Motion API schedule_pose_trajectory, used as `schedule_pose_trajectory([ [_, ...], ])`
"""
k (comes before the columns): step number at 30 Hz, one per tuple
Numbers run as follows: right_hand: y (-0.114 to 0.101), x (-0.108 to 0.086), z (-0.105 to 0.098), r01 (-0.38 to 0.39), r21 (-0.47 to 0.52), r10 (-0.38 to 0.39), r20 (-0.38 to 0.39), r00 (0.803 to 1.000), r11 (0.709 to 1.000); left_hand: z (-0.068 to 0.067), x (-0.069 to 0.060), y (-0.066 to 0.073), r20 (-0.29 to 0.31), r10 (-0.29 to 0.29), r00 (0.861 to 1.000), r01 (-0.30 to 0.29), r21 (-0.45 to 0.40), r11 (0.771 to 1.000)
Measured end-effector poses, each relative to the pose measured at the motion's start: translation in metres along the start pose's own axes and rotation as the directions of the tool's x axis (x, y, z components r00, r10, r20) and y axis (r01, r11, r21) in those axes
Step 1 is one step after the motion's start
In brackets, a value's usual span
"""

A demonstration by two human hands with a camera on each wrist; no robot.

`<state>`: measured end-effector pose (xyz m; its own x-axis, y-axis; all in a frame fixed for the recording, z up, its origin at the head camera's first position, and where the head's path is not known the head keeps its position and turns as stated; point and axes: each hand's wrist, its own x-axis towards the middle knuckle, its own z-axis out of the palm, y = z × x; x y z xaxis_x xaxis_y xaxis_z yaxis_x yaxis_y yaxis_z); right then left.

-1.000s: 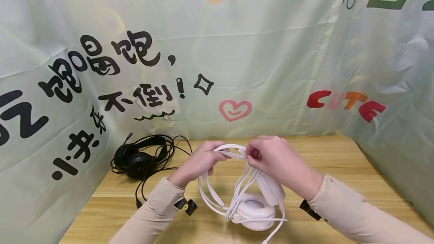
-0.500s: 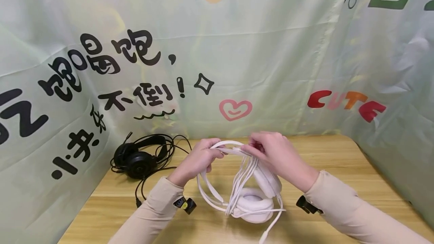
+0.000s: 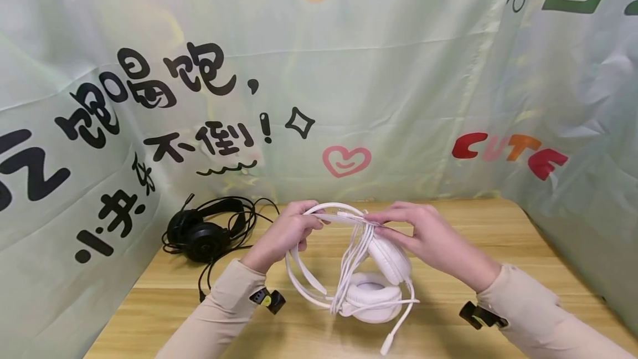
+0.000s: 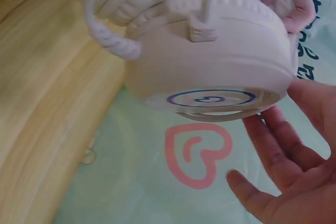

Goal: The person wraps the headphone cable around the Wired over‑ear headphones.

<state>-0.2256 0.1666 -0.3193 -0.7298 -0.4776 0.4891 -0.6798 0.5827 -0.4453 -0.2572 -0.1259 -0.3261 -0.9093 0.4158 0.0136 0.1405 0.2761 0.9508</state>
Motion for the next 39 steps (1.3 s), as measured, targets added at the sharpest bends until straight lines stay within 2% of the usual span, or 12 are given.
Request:
schedule_pose_trajectory([
  [7,0.005,-0.002,0.006,0.081,0.017,-0.080,-0.052,0.995,0.997,0.003,0.000,-0.001,-0.012,-0.008,1.000,0.008,0.012,1.000],
  [15,-0.001,0.003,0.001,0.172,-0.025,-0.173,-0.115,0.978,0.985,0.010,-0.001,0.006,-0.049,0.006,0.999,0.000,0.108,0.994],
  [19,-0.014,0.007,-0.001,0.171,-0.150,-0.185,-0.086,0.979,0.974,0.017,-0.001,0.009,-0.040,0.036,0.999,-0.027,0.220,0.975],
  [22,-0.025,0.009,0.001,0.163,-0.288,-0.182,-0.040,0.982,0.944,0.022,-0.001,0.011,-0.060,0.048,0.997,-0.029,0.278,0.960],
  [25,-0.034,0.011,0.004,0.160,-0.408,-0.184,-0.020,0.983,0.899,0.024,-0.001,0.011,-0.103,0.035,0.994,-0.008,0.251,0.968],
  [27,-0.039,0.012,0.006,0.171,-0.485,-0.202,-0.012,0.979,0.857,0.024,-0.001,0.010,-0.122,0.029,0.992,-0.002,0.220,0.975],
  [31,-0.045,0.015,0.013,0.186,-0.625,-0.251,-0.016,0.968,0.758,0.021,0.000,0.006,-0.097,0.059,0.994,-0.042,0.167,0.985],
  [33,-0.046,0.016,0.016,0.186,-0.660,-0.270,-0.027,0.963,0.728,0.019,0.002,0.005,-0.064,0.070,0.996,-0.062,0.113,0.992],
  [34,-0.046,0.016,0.017,0.185,-0.667,-0.276,-0.032,0.961,0.722,0.018,0.003,0.004,-0.047,0.071,0.996,-0.068,0.079,0.995],
  [36,-0.044,0.017,0.019,0.185,-0.656,-0.280,-0.042,0.959,0.732,0.017,0.004,0.002,-0.016,0.066,0.998,-0.066,0.008,0.998],
  [39,-0.038,0.019,0.018,0.196,-0.592,-0.278,-0.049,0.959,0.782,0.016,0.005,0.001,0.012,0.058,0.998,-0.057,-0.066,0.996],
])
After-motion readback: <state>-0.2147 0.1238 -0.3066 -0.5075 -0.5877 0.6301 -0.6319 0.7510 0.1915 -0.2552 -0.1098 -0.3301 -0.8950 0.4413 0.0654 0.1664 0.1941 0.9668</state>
